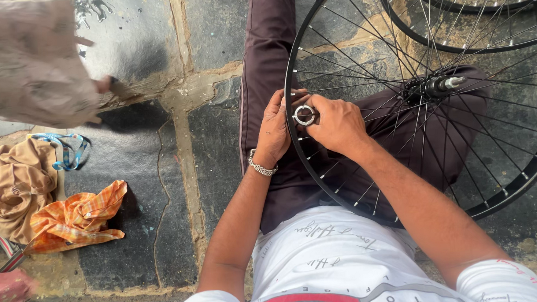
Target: The person sits on a paved surface and uses a spoke wrench to tighten the nipples on a bicycle wheel. They systematically rotate the wheel and adjust the tension of the spokes to true the wheel.
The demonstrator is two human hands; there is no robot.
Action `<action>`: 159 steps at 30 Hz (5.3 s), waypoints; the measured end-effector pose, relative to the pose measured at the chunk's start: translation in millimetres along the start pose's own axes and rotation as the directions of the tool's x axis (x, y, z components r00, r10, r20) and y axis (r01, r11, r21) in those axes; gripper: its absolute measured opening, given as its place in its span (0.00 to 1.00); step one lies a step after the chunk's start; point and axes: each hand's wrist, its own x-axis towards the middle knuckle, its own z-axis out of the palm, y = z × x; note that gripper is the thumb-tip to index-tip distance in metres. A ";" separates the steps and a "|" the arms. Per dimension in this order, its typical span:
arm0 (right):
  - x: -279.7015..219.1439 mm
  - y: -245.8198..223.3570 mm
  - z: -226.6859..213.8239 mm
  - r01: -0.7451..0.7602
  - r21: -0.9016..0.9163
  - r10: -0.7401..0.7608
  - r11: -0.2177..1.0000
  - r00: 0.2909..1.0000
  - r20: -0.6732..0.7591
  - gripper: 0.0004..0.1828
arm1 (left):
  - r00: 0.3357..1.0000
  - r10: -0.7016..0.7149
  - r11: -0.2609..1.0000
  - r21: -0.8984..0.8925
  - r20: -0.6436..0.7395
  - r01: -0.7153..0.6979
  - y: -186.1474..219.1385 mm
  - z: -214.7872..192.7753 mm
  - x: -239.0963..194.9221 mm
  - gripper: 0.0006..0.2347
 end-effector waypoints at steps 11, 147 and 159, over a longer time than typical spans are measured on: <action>-2.2 9.3 -7.9 0.107 0.159 -0.109 0.981 0.994 0.004 0.19 | 1.000 0.024 1.000 -0.008 -0.010 -0.024 -0.4 1.4 2.5 0.11; 27.4 1.3 -18.8 0.085 0.274 -0.087 0.958 0.996 -0.005 0.28 | 0.961 0.014 0.996 0.083 -0.276 0.009 -4.7 12.7 5.0 0.16; 33.4 -2.6 -15.4 -0.108 -0.069 0.121 0.992 0.969 0.216 0.19 | 0.963 0.101 0.979 0.197 -0.252 -0.052 -8.3 14.8 4.6 0.16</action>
